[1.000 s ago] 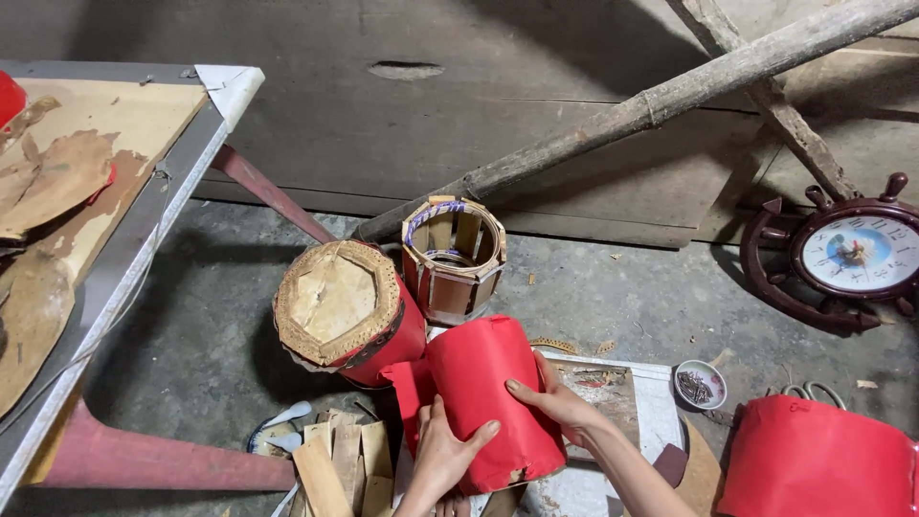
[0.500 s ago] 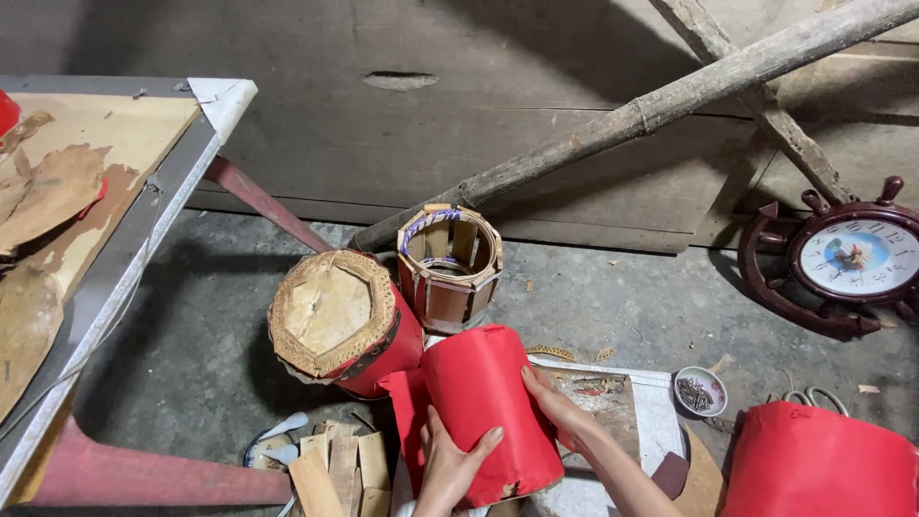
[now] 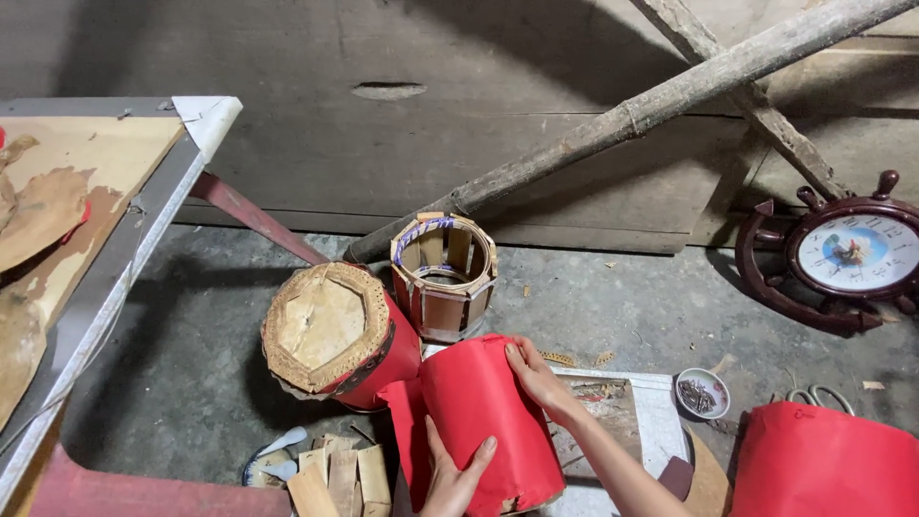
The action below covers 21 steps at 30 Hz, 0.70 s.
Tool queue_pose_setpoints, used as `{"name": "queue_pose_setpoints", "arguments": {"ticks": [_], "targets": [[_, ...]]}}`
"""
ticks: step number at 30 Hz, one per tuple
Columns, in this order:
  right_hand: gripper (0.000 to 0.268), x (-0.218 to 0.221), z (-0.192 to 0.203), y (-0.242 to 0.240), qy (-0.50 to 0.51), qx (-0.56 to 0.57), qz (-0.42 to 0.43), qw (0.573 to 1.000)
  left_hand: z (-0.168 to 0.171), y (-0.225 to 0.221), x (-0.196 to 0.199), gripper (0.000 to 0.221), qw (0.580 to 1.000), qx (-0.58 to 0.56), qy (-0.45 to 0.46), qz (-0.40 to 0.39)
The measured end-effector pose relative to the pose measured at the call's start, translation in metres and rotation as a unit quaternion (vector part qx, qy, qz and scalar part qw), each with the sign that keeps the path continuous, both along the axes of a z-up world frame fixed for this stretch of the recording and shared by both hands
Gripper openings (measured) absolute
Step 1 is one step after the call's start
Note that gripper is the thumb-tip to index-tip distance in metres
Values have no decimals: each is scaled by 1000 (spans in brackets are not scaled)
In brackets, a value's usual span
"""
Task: Wrapping and securing red material onto small wooden drum frames in a workshop environment.
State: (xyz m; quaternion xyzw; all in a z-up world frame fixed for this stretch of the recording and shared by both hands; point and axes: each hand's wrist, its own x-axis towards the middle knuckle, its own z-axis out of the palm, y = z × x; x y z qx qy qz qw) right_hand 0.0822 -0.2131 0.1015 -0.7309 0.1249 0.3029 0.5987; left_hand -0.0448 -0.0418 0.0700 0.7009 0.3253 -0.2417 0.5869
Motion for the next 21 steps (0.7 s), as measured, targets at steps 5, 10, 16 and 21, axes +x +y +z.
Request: {"name": "queue_pose_setpoints", "arguments": {"ticks": [5, 10, 16, 21], "targets": [[77, -3, 11, -4, 70, 37, -41, 996, 23, -2, 3, 132, 1000, -20, -2, 4], [106, -23, 21, -13, 195, 36, -54, 979, 43, -4, 4, 129, 998, -49, 29, 29], [103, -40, 22, -9, 201, 128, -77, 968, 47, -8, 5, 128, 996, -60, 23, 55], [92, -37, 30, -14, 209, 108, -130, 963, 37, -12, 8, 125, 993, -102, 6, 61]]}}
